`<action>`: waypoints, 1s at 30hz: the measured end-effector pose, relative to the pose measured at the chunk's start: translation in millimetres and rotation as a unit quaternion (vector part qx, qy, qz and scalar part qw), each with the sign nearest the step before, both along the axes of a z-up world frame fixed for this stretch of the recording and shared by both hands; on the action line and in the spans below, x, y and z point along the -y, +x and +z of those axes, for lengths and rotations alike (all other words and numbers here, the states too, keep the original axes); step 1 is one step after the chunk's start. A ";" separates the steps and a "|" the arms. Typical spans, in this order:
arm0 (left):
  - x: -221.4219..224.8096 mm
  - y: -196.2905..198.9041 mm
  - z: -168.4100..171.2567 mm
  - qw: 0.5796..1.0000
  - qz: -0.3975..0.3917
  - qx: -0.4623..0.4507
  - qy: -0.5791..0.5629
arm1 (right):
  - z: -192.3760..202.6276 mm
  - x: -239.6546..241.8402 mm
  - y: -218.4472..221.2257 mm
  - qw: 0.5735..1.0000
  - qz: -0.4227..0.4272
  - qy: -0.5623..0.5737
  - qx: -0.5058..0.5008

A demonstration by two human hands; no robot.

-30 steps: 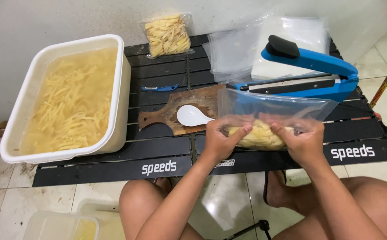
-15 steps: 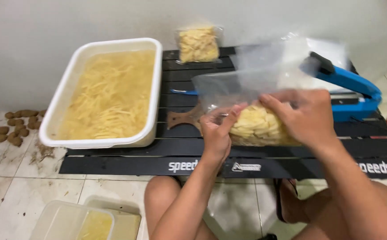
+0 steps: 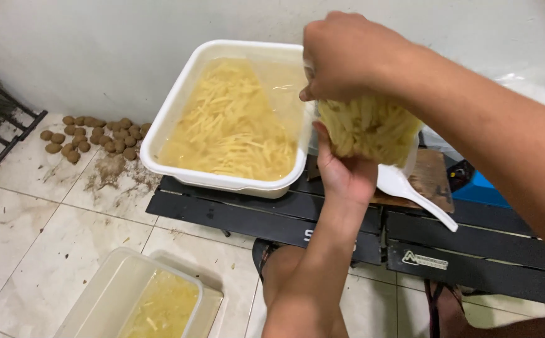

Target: Scooping sliced food items from a water-filled container into plastic bags and sealing them for packaging.

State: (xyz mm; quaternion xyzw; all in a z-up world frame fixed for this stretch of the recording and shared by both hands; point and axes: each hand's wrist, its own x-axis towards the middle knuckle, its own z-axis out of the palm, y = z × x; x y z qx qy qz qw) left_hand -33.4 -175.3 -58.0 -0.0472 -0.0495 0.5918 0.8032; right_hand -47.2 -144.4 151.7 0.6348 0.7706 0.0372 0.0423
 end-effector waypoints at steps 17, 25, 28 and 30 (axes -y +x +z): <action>-28.0 -12.9 -13.3 0.990 0.028 0.131 -0.041 | -26.9 -53.6 -73.6 0.986 0.032 -0.061 0.149; -20.4 -21.8 4.0 0.992 0.035 0.118 -0.019 | -10.2 -47.9 -77.1 0.985 0.053 -0.060 0.154; -24.3 -16.9 0.2 0.981 0.029 0.184 0.058 | 15.3 -31.7 -72.6 0.987 0.033 -0.092 0.127; -18.3 -19.9 7.4 0.996 0.049 0.012 0.073 | 10.4 -43.0 -58.6 0.988 0.023 -0.080 0.129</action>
